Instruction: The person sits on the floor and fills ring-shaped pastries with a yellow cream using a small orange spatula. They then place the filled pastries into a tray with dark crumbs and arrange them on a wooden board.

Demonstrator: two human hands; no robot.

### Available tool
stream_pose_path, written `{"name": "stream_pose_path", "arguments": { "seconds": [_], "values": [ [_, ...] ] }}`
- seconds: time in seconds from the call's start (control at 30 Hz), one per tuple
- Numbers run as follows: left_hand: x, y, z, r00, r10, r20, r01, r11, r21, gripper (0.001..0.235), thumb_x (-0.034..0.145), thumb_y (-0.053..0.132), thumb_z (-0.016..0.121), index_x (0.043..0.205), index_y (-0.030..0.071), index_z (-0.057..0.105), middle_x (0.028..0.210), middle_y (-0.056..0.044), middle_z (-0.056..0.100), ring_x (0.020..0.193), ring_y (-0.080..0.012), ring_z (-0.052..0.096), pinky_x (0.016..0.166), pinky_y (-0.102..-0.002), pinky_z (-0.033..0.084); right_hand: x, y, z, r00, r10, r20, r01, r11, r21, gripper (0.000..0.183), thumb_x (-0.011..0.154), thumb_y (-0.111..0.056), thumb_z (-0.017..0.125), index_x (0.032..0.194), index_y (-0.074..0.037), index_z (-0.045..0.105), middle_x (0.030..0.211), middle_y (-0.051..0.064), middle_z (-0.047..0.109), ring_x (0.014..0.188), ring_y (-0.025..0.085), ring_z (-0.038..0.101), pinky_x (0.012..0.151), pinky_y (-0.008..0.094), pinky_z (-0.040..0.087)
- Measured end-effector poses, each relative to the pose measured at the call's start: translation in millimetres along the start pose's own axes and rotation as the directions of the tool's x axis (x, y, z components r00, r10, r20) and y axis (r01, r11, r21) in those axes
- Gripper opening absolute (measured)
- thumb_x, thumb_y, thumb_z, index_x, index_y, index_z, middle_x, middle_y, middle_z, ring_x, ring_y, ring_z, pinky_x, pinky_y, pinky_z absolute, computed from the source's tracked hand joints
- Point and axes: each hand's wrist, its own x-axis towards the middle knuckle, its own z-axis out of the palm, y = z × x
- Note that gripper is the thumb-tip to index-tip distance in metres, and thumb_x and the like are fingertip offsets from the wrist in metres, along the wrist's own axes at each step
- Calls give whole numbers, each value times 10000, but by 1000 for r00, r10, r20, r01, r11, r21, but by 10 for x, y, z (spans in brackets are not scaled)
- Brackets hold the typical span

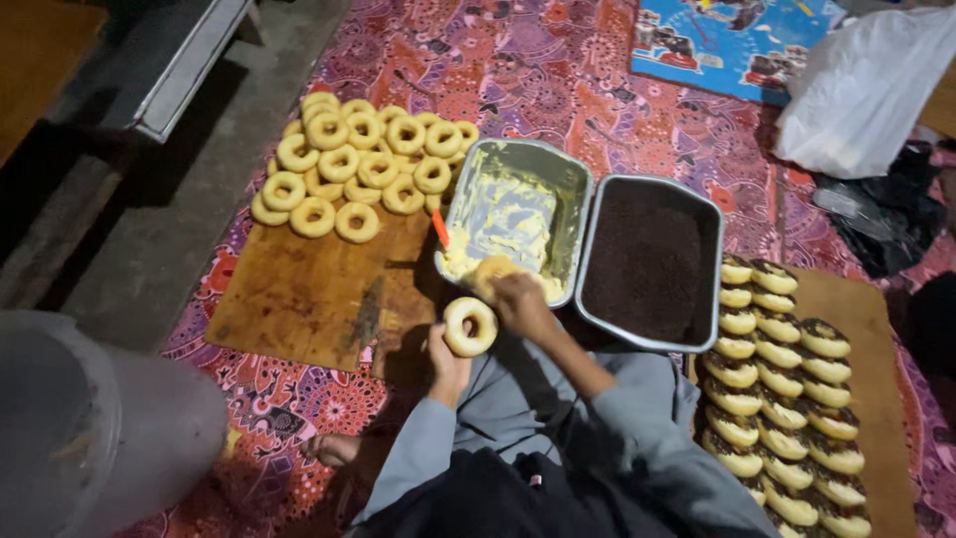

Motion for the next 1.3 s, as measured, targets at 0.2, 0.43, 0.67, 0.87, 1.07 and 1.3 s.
{"name": "stream_pose_path", "arguments": {
  "seconds": [0.2,0.43,0.67,0.87,1.07,1.3],
  "values": [
    [3,-68,50,982,-77,172,111,973,-202,548,1127,458,404,1305,-29,580,1225,-162,602,1187,-309,581,1089,-483,479,69,339,-69,968,233,95,-233,972,-9,319,807,-75,711,1114,-123,780,1027,152,732,976,349,669,903,449,542],
    [-76,-138,162,968,-176,177,183,983,-24,648,1058,517,347,1446,20,496,1447,-140,568,1346,-270,543,1143,-443,430,-558,-319,-559,996,12,87,-27,985,170,399,790,-94,780,1189,-77,757,1098,156,727,1009,309,665,896,402,528],
    [-336,-599,342,935,-262,238,255,965,59,628,1035,510,435,1504,92,445,1501,-92,515,1389,-249,487,1164,-456,374,-460,-618,-873,954,299,-28,-291,944,155,428,853,-142,820,1269,-105,728,949,123,697,869,272,655,805,361,538],
    [-359,-518,522,885,-337,321,315,941,121,679,1059,537,426,1503,24,442,1467,-166,514,1344,-315,494,1095,-507,389,-682,-534,-1117,995,-97,32,89,977,192,464,780,-52,772,1241,-70,729,1014,133,695,1001,322,629,928,438,486],
    [-380,-684,550,874,-389,292,373,921,112,672,1040,508,412,1498,17,431,1504,-157,506,1404,-305,479,1194,-494,355,-769,-321,-1312,955,242,-171,-250,968,-25,526,780,-47,787,1298,-87,703,1048,140,705,983,343,637,903,434,500],
    [-83,-785,504,905,-342,252,322,939,119,714,1034,539,390,1504,2,420,1517,-165,490,1431,-300,457,1214,-485,326,-912,549,-1220,948,205,243,-220,975,35,520,774,-114,816,1286,-92,730,1020,144,724,933,274,694,844,388,547]
  ]
}}
